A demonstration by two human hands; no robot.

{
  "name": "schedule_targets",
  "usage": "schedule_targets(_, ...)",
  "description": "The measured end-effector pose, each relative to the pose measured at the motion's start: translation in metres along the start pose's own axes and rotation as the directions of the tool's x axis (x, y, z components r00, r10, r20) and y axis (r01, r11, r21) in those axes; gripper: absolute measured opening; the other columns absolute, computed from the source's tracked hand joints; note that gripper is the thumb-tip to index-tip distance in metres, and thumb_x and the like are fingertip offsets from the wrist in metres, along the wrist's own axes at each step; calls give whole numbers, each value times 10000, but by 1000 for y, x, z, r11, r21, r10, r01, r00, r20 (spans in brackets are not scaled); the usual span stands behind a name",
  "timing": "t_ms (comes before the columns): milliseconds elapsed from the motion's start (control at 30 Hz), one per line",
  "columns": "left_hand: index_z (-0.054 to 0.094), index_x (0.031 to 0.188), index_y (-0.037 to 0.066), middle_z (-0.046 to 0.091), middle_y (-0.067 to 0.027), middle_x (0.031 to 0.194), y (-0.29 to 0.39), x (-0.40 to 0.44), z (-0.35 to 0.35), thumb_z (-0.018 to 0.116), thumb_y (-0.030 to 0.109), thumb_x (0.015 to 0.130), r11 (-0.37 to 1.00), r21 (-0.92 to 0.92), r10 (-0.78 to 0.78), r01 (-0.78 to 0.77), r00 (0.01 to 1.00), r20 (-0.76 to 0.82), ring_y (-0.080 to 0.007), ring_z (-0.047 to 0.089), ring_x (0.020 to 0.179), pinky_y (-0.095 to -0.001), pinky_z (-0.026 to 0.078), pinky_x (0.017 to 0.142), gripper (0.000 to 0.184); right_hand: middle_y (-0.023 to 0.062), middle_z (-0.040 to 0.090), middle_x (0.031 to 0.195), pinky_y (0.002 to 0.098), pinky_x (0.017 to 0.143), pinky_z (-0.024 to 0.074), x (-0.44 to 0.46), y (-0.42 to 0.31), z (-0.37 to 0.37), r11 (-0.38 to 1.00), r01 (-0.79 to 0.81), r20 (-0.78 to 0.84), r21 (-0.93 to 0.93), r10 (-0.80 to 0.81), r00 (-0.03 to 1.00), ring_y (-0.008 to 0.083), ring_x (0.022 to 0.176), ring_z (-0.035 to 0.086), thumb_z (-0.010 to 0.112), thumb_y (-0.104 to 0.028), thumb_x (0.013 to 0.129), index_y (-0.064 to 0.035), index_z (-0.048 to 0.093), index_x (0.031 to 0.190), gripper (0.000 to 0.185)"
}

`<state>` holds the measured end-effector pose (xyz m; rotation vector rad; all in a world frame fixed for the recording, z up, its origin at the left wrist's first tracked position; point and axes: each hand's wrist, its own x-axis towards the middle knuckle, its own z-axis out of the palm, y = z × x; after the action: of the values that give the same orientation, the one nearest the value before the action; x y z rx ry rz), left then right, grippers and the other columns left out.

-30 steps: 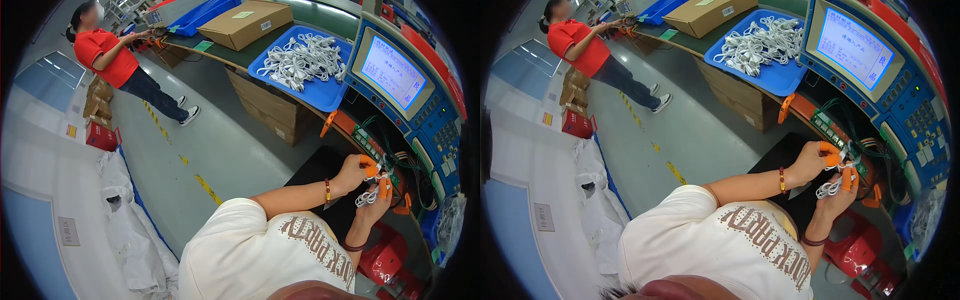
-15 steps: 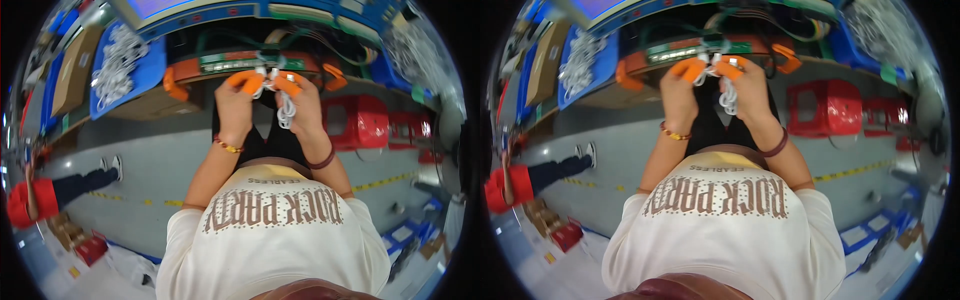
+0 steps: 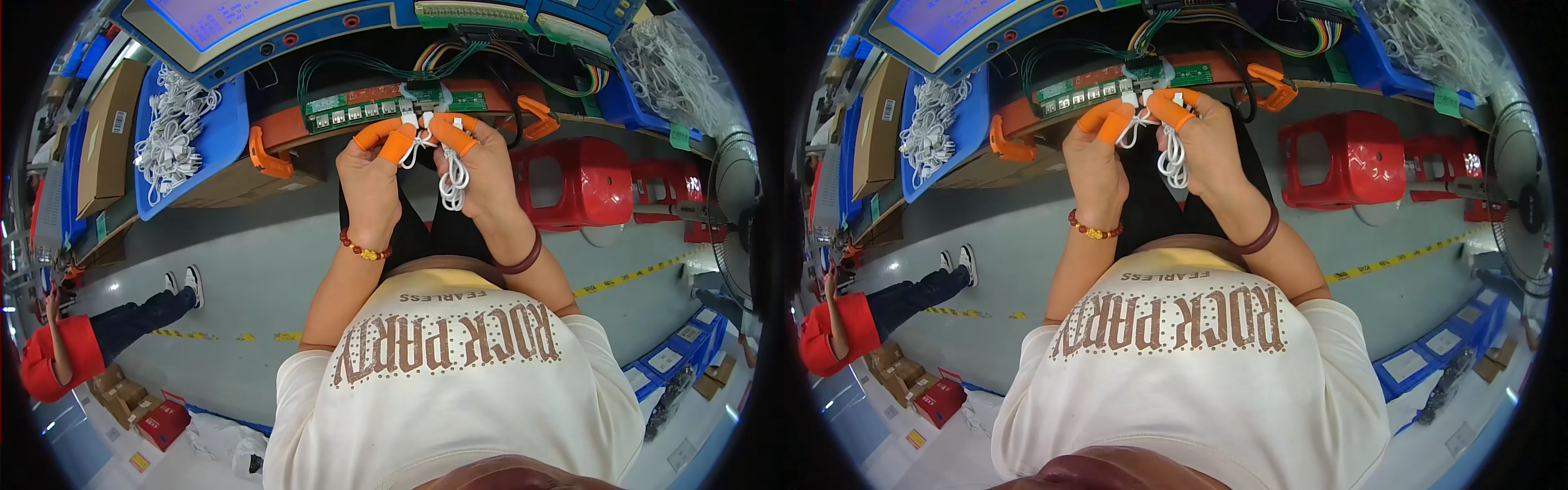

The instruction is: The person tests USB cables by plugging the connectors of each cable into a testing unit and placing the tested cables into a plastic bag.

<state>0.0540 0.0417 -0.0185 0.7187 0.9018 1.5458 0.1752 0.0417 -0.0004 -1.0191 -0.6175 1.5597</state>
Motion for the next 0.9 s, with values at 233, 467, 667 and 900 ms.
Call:
schedule_targets(233, 653, 936, -5, 636, -26, 818, 0, 0, 2, 667, -1, 776, 1000, -16, 16, -16, 1000, 2, -68, 556, 718, -193, 419, 650, 161, 34, 611, 729, 163, 369, 347, -9, 5, 3, 998, 46, -60, -51, -49, 997, 51, 444, 491, 638, -138, 832, -16, 607, 910, 147)
schedule_targets(467, 653, 925, -8, 641, -32, 810, 2, -1, 2, 666, -1, 775, 1000, -27, 1, -1, 1000, 2, -70, 560, 712, -194, 420, 646, 150, 41, 617, 728, 165, 382, 349, -6, 9, 2, 995, 68, -54, -76, -72, 996, 51, 461, 498, 647, -114, 817, -9, 622, 908, 141)
schedule_targets(667, 652, 922, -9, 648, -42, 823, 2, 0, 2, 662, 3, 781, 1000, -12, 0, 0, 1000, 2, -76, 573, 722, -198, 431, 654, 142, 47, 600, 703, 169, 376, 349, -5, 13, 12, 990, 137, -131, -28, -139, 982, 62, 455, 500, 640, -97, 817, 1, 616, 916, 141)
schedule_targets(900, 659, 901, -3, 641, -23, 791, 1, 0, 2, 646, 0, 783, 998, 37, 43, -43, 999, 11, -62, 559, 689, -198, 435, 614, 119, 5, 539, 628, 181, 382, 372, -5, 8, 7, 996, 60, -127, 59, -52, 990, 73, 452, 495, 603, -153, 856, -17, 587, 976, 182)
